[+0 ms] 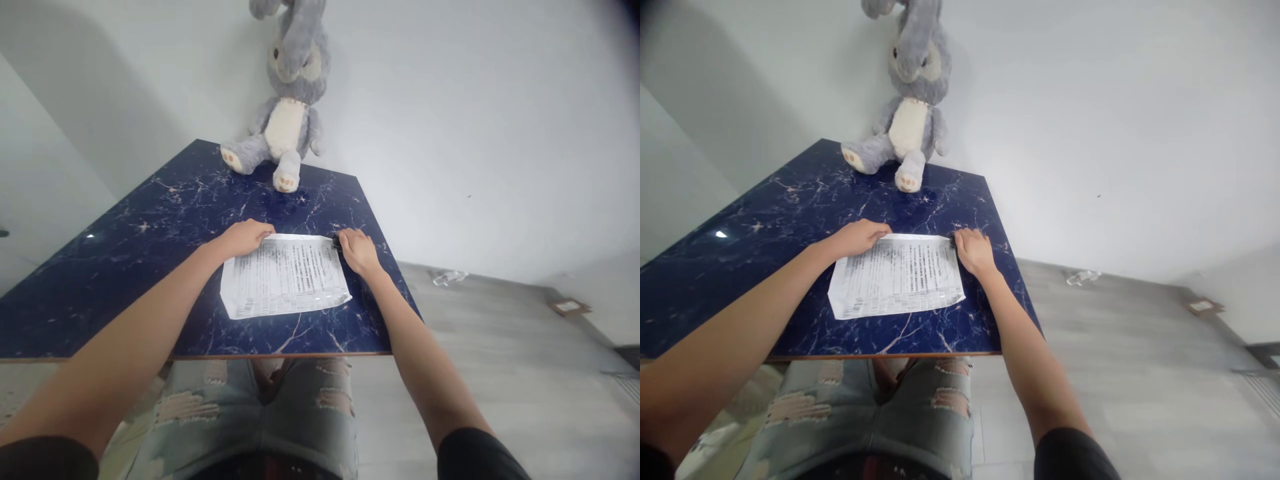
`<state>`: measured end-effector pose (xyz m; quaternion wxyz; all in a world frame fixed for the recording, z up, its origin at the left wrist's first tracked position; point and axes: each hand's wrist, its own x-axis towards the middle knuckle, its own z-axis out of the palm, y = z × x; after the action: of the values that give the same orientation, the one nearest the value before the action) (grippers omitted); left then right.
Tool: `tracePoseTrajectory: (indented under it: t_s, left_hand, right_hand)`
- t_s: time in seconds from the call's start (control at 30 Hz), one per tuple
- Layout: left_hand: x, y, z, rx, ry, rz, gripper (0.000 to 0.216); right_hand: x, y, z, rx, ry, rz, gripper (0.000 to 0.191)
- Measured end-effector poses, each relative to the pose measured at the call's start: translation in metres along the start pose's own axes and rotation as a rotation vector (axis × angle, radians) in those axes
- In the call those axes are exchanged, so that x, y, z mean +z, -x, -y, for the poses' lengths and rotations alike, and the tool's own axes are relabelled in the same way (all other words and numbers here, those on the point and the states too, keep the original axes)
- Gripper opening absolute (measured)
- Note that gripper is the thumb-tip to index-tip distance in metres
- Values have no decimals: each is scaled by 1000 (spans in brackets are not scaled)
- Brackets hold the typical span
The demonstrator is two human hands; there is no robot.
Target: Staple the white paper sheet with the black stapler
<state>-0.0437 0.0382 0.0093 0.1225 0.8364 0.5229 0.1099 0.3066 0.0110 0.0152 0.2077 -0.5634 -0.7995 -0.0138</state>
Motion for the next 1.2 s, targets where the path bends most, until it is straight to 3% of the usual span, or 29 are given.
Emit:
tracePoseTrajectory:
  t_s: [0.23, 0.5, 0.63, 0.83, 0.93, 1.0, 1.1, 1.17, 1.2]
  left_hand:
    - [1, -1, 6, 16, 46, -5, 35]
    - [1, -1, 7, -9, 70, -10, 35]
    - [0, 2, 4, 15, 28, -20, 34]
    - [0, 2, 5, 91, 15, -48, 35]
    - [4, 1, 1, 141, -22, -112, 36]
    - [7, 1, -5, 140, -41, -172, 38]
    - [16, 0, -18, 191, 22, -152, 38]
    - [23, -2, -26, 241, 79, -108, 34]
    - [26, -3, -29, 251, 106, -103, 33]
  right_hand:
    - [6, -4, -6, 51, -12, -49, 56]
    - [17, 2, 8, -100, 206, -97, 50]
    - [15, 4, 16, -93, 216, -78, 45]
    - [-14, 3, -22, -163, -143, 61, 38]
    - [-24, 4, -47, -98, -111, 137, 28]
    - [-29, 5, -56, 63, -33, 45, 26]
    - [-34, 5, -56, 302, -16, -306, 30]
    - [-32, 4, -43, 317, -172, -426, 35]
    - [-29, 4, -32, 271, -285, -399, 37]
